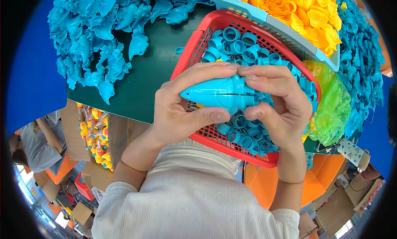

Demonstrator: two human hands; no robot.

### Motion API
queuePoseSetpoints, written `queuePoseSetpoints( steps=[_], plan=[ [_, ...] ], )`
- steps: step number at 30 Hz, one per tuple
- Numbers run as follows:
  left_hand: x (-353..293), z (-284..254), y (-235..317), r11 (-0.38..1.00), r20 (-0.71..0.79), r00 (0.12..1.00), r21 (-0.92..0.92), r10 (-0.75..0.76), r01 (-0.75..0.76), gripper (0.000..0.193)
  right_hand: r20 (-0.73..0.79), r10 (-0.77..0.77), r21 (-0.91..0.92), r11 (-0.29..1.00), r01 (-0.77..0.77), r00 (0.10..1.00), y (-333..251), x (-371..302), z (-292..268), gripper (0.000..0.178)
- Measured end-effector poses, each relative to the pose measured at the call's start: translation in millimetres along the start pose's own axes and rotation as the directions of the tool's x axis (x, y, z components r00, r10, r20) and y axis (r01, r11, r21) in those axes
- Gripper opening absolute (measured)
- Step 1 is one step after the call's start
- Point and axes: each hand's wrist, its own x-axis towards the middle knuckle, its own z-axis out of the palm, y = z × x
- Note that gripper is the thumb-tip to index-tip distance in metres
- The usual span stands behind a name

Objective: Assembling small plastic toy components by hand.

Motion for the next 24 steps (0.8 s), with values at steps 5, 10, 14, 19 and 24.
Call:
queuePoseSetpoints(
  steps=[5,10,14,19,24],
  plan=[
    [-2.2,-3.2,-3.4,0.999,0.046,0.999,-0.052,0.001,0.002,0.049,-0.052,-0.070,-0.056,0.996,0.068,0.996,-3.7,1.7,4.1,0.035],
    [-3.1,-6.6,-3.5,0.996,0.086,0.994,0.051,0.067,-0.072,0.054,-0.031,-0.062,-0.101,0.993,0.058,0.998,-7.8,0.7,4.3,0.033],
    [-0.7,-5.7,-2.7,0.975,0.087,0.987,0.162,0.137,-0.150,0.063,-0.056,-0.095,-0.065,0.994,0.091,0.994,-3.8,2.0,5.5,0.031],
    [4.3,8.3,4.4,0.994,-0.011,0.994,-0.030,0.109,-0.109,0.065,-0.166,0.053,0.229,0.973,-0.014,0.985,-4.9,1.5,10.1,0.026],
    [-0.3,1.5,-4.4,0.978,0.092,0.988,0.155,0.127,-0.140,0.077,-0.176,0.380,0.430,0.859,-0.276,0.908,-14.5,2.4,11.0,0.022]
  ],
)
